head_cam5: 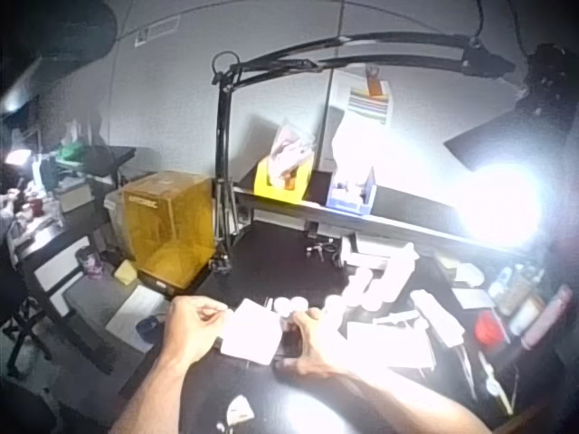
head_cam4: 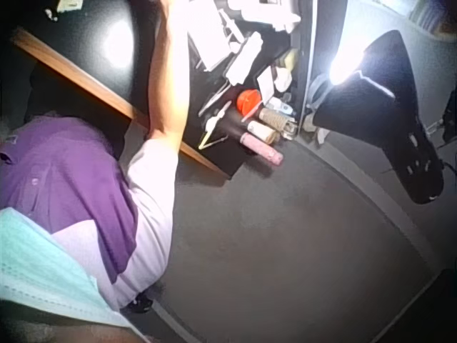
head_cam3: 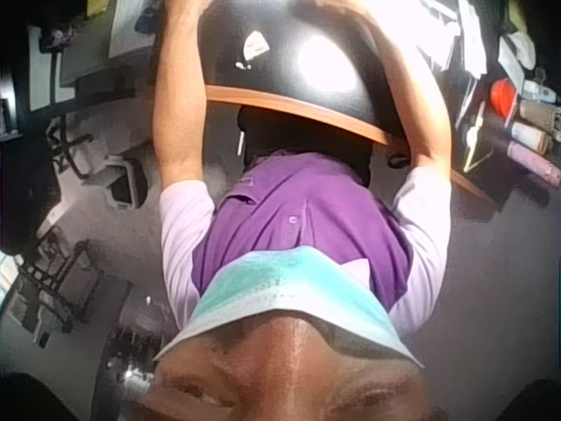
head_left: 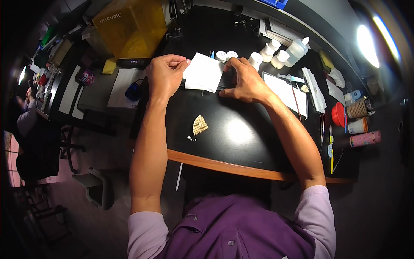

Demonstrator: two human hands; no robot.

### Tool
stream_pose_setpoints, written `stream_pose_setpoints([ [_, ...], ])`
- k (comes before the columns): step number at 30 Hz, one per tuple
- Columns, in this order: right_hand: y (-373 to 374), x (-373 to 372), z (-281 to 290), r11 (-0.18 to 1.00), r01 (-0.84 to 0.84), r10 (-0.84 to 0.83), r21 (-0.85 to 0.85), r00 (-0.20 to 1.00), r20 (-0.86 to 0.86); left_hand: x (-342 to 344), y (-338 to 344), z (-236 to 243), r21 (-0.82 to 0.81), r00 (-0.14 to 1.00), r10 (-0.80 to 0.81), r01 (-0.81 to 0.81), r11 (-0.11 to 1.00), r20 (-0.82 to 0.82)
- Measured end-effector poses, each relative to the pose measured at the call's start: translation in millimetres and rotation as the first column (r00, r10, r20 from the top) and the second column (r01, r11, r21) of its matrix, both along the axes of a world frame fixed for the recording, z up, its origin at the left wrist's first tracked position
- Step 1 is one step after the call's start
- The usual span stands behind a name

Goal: The person fits a dental crown onto a dental model, sets up a ceramic palette on the desk, and applies liquid to the crown held with tweezers using a brush.

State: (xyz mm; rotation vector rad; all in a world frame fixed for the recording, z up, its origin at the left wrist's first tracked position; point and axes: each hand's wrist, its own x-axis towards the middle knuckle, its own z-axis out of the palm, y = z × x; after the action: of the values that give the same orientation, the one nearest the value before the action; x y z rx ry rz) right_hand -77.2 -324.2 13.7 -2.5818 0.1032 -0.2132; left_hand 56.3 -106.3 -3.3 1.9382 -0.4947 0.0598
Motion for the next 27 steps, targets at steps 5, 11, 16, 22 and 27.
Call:
stream_pose_setpoints([
  [5,-2.5,-3.2,5.7,1.0,-0.014,0.014,-0.008,0.999,-0.039,-1.0,-2.0,1.2,0.003,1.0,-0.024,0.024,1.0,-0.021],
  [11,-1.9,-24.8,16.0,1.0,-0.002,0.004,0.011,0.986,-0.169,-16.5,-1.0,14.5,0.085,0.994,-0.085,0.09,0.992,-0.069],
  [16,-3.0,-48.3,13.2,0.998,0.02,-0.026,-0.065,0.994,-0.102,-24.5,-4.1,15.2,0.097,0.981,-0.181,0.188,0.977,-0.073],
  [22,1.1,-80.6,24.0,0.996,0.069,-0.077,-0.064,0.988,-0.132,-46.3,-9.9,24.4,0.142,0.964,-0.265,0.267,0.953,-0.036],
  [27,1.1,-107.0,32.8,0.997,0.071,-0.071,-0.011,0.979,-0.189,-58.6,-13.6,27.1,0.164,0.929,-0.369,0.365,0.916,-0.005],
])
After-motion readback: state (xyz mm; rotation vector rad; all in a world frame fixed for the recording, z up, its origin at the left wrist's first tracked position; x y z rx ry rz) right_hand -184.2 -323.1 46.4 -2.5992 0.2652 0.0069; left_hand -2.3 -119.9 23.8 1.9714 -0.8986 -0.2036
